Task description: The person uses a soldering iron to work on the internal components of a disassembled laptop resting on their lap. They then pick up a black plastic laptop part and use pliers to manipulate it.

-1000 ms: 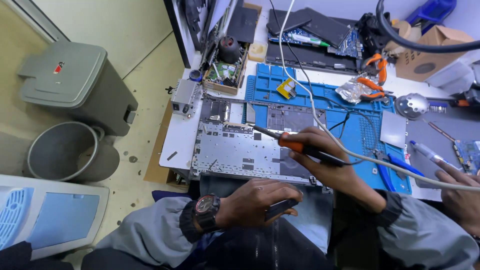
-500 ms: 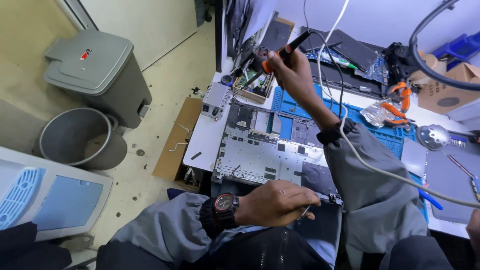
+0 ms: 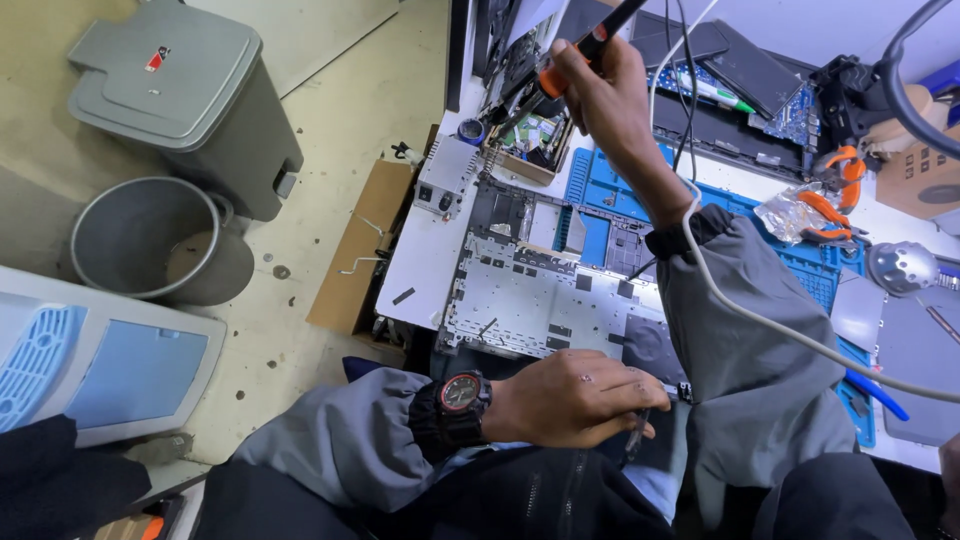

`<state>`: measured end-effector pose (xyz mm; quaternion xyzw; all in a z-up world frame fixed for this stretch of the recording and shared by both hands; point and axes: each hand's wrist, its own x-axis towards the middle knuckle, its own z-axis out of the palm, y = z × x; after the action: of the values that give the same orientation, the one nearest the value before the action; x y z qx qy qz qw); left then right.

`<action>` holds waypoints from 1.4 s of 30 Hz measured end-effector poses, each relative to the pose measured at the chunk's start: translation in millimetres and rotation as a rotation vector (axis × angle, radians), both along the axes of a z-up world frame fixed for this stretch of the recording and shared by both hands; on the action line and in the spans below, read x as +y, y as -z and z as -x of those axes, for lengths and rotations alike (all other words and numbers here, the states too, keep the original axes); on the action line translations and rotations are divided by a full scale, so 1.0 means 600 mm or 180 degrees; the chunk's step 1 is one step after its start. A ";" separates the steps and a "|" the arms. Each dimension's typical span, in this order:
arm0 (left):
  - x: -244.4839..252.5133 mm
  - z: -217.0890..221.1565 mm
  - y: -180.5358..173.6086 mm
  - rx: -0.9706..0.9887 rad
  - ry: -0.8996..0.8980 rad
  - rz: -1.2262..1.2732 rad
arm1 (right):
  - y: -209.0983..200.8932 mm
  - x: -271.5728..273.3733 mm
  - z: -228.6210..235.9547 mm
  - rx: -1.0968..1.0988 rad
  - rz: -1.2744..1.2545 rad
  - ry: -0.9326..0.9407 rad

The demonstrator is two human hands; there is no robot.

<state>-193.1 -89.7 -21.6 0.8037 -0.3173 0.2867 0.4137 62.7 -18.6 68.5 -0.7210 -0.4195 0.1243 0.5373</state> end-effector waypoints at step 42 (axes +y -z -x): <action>0.014 0.000 -0.038 0.0250 0.0234 0.0270 | 0.033 -0.062 0.036 0.0642 0.0479 0.0416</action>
<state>-193.1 -81.5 1.0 0.7840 -0.3176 0.2527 0.4697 41.2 -56.0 48.6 -0.7689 -0.3050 0.1919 0.5282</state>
